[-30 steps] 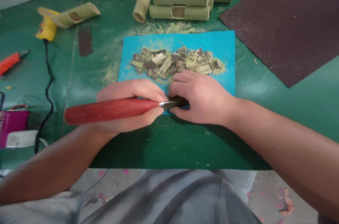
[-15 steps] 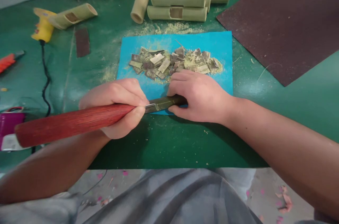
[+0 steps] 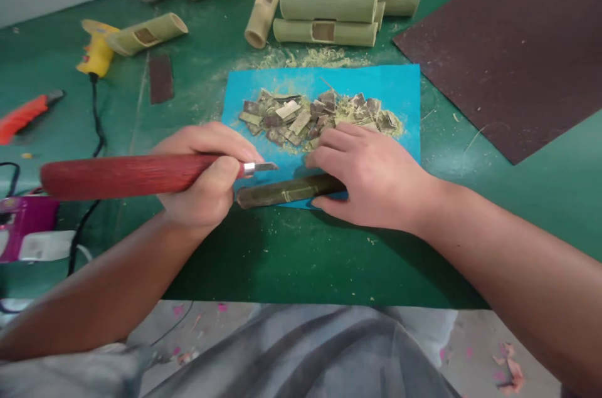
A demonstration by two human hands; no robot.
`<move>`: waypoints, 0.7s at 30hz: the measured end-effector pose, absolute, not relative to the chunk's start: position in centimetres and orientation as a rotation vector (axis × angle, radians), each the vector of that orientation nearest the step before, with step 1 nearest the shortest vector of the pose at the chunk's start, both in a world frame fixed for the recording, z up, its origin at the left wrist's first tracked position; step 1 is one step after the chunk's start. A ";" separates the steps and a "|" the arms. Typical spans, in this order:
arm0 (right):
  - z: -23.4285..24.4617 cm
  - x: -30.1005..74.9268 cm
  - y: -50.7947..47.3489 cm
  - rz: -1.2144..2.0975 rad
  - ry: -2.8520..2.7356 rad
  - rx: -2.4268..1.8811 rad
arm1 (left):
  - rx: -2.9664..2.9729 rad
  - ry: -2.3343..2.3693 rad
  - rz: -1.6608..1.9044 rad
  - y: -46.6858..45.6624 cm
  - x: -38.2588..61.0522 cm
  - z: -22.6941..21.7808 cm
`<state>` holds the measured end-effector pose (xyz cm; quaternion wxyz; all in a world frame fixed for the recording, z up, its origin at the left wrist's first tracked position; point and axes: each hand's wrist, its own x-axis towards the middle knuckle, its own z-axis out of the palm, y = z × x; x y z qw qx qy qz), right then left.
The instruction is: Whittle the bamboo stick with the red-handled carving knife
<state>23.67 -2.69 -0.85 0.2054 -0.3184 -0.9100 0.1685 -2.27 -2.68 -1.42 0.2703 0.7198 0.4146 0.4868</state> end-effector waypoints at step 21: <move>-1.5 20.6 -4.7 0.224 -2.410 -1.220 | 1.794 1.240 1.484 -1.4 1.2 -2.0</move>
